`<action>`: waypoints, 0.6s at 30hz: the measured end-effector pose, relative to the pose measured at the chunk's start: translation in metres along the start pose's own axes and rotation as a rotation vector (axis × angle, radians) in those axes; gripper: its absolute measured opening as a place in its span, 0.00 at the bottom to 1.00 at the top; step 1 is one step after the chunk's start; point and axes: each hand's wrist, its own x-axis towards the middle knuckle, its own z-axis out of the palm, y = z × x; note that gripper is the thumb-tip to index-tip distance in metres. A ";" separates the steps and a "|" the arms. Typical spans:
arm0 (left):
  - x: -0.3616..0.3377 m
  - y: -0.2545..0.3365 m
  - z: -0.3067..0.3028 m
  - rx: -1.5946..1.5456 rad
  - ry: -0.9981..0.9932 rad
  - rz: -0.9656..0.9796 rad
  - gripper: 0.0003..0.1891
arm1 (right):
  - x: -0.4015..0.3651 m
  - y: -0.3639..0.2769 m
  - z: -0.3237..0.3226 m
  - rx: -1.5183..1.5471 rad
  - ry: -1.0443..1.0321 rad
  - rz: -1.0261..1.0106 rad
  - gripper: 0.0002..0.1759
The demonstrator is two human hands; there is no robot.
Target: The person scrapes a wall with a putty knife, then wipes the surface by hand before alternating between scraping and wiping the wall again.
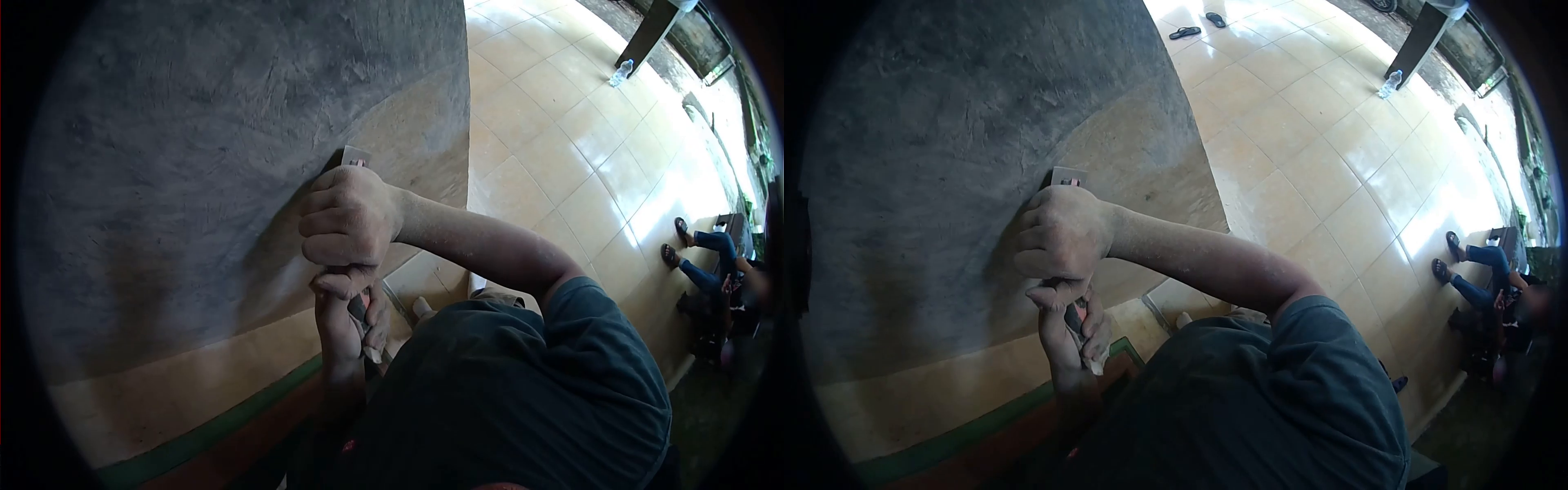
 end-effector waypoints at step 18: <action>0.042 -0.084 -0.009 0.014 -0.313 -0.221 0.15 | -0.069 -0.051 -0.063 0.021 -0.094 0.436 0.20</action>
